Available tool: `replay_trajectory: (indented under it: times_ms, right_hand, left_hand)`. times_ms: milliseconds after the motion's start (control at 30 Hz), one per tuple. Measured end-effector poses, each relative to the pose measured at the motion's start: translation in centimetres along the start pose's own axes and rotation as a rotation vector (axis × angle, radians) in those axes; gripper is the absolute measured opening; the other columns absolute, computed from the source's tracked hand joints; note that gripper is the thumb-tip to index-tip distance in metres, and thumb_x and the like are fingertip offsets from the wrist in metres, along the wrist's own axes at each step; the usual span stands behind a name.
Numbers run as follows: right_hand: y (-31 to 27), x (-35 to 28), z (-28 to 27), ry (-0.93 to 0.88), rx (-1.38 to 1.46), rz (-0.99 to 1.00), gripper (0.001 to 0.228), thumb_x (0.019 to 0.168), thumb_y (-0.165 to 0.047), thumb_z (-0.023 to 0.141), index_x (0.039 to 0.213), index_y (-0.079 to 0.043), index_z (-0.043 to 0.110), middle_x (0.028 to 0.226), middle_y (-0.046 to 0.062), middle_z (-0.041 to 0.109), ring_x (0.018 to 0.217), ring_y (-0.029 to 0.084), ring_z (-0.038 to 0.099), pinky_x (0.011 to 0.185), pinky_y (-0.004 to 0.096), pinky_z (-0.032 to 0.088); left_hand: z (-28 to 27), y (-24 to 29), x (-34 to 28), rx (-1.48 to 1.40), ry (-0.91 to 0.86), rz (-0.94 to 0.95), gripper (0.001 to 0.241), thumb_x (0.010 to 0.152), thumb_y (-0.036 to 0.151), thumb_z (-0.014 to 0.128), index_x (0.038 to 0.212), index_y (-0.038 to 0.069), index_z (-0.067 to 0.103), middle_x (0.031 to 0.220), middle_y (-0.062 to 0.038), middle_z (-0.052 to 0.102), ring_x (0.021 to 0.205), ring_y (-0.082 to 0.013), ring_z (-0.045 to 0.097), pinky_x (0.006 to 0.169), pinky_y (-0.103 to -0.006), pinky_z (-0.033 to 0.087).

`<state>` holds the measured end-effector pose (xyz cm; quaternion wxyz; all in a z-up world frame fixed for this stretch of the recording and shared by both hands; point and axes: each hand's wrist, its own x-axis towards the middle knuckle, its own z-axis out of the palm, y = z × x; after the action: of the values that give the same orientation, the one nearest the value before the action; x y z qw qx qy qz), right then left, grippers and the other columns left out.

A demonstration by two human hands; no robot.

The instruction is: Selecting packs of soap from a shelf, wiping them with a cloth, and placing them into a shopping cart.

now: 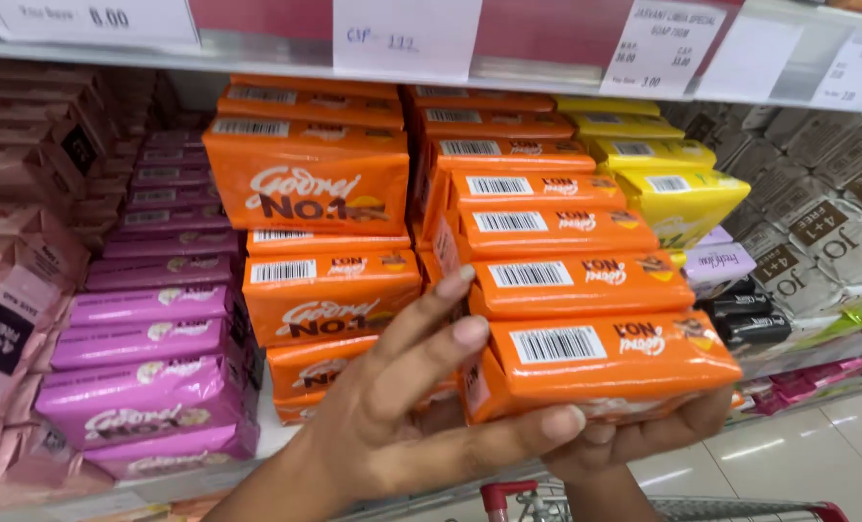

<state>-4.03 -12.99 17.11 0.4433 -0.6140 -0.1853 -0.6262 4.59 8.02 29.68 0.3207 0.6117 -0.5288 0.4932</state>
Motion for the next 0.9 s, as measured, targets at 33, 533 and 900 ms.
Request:
replay_trajectory:
  times_ms: [33, 533, 900]
  right_hand:
    - [0.9, 1.8, 1.3, 0.012, -0.005, -0.005, 0.084, 0.106, -0.059, 0.057, 0.163, -0.009, 0.020, 0.158, 0.014, 0.039, 0.137, 0.022, 0.050, 0.118, 0.042, 0.046]
    - [3.0, 10.6, 9.4, -0.118, 0.104, 0.062, 0.063, 0.113, -0.021, 0.073, 0.152, -0.004, 0.026, 0.156, 0.013, 0.037, 0.144, 0.023, 0.045, 0.124, 0.035, 0.041]
    - [5.0, 10.1, 9.4, -0.282, -0.729, -0.522, 0.037, 0.098, -0.014, 0.074, 0.129, 0.003, 0.063, 0.138, 0.023, 0.053, 0.132, 0.042, 0.053, 0.112, 0.053, 0.051]
  left_hand:
    - [-0.3, 0.1, 0.3, 0.000, 0.000, 0.004, 0.045, 0.105, 0.004, 0.072, 0.142, 0.028, 0.067, 0.148, -0.009, 0.037, 0.145, -0.0250, 0.040, 0.129, -0.0532, 0.045]
    - [-1.0, -1.6, 2.6, 0.402, 0.019, -0.145, 0.028, 0.096, 0.012, 0.075, 0.124, 0.012, 0.074, 0.129, -0.020, 0.064, 0.123, -0.0311, 0.064, 0.105, -0.0433, 0.057]
    - [-0.6, -2.8, -1.3, 0.783, -0.185, 0.104, 0.033, 0.111, 0.008, 0.052, 0.138, 0.001, 0.070, 0.145, -0.008, 0.063, 0.138, -0.0228, 0.059, 0.120, -0.0446, 0.039]
